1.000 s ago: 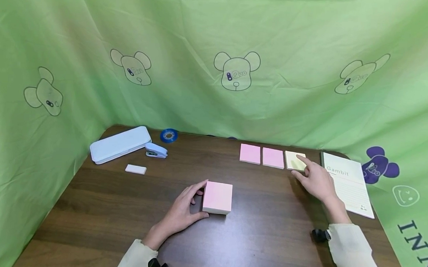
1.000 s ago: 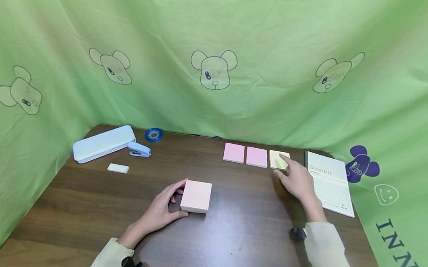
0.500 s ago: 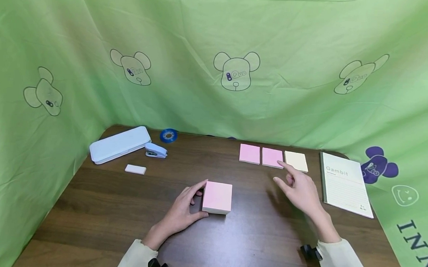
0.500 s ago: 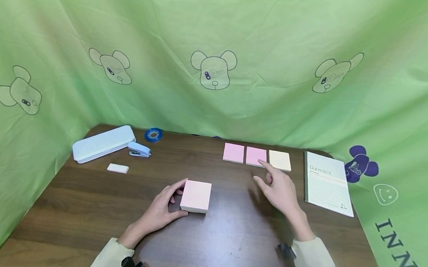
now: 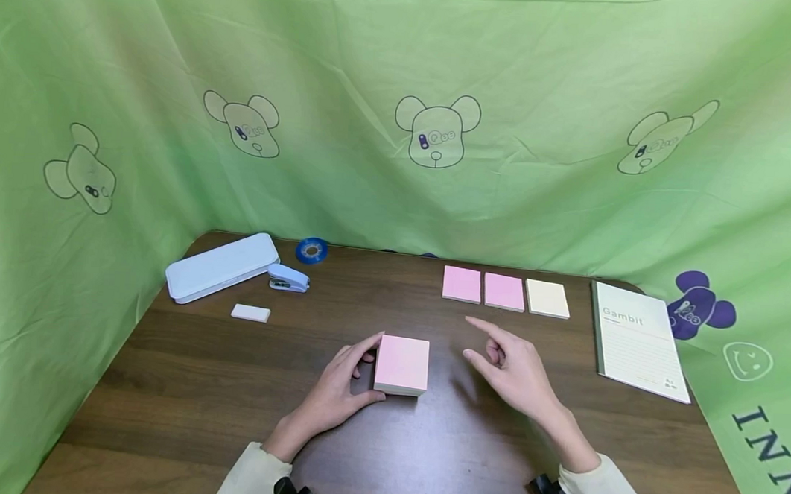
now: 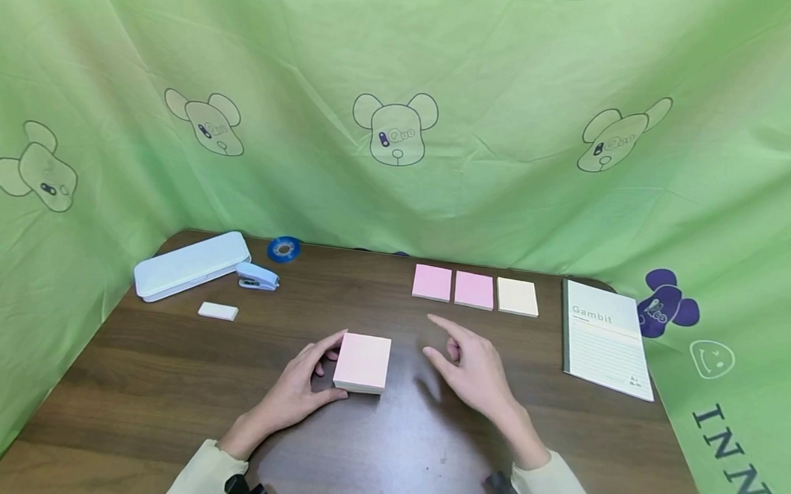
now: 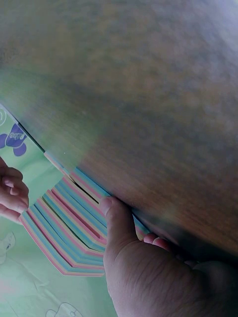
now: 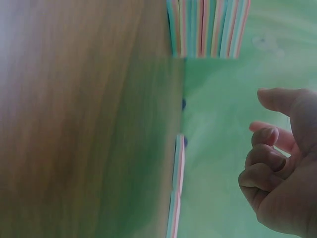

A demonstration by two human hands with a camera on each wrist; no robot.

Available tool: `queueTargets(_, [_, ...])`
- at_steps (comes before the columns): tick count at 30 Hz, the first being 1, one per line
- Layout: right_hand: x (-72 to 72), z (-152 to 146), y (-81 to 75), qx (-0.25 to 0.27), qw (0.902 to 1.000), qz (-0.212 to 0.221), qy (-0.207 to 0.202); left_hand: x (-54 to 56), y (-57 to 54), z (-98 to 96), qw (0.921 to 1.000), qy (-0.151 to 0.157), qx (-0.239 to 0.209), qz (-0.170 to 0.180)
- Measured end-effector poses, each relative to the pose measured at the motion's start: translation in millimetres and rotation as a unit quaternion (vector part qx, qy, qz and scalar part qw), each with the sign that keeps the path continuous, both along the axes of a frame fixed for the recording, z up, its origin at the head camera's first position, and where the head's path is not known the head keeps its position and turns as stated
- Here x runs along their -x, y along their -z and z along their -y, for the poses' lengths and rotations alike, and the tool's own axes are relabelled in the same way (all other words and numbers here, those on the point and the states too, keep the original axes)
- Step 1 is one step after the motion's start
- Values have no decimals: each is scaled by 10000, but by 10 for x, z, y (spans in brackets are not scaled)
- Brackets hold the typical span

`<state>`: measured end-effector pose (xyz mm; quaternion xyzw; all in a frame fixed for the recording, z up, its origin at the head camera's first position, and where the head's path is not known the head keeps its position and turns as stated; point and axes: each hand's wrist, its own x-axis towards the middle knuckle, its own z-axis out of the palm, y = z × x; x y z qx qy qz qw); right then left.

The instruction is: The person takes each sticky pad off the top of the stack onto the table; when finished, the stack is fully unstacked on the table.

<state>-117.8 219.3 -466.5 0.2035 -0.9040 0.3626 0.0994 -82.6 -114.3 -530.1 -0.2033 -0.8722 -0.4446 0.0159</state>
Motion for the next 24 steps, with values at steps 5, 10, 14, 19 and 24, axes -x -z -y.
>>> queueTargets(5, [-80,154,15,156,9994,81,-300,2,-8,-6,10000,-8,-6,-1])
queueTargets(10, [-141,321,22,142,9981,226,-551,0,-5,0,10000,-8,-23,-17])
queueTargets(14, [-176,474,5,25,9970,360,-689,3,4,12,10000,8,-32,0])
queueTargets(19, [-183,639,-1,-249,9959,512,-705,14,12,22,10000,57,-46,-25])
queueTargets(24, [-190,736,-15,-570,9946,701,-515,21,17,17,9999,82,-56,-31])
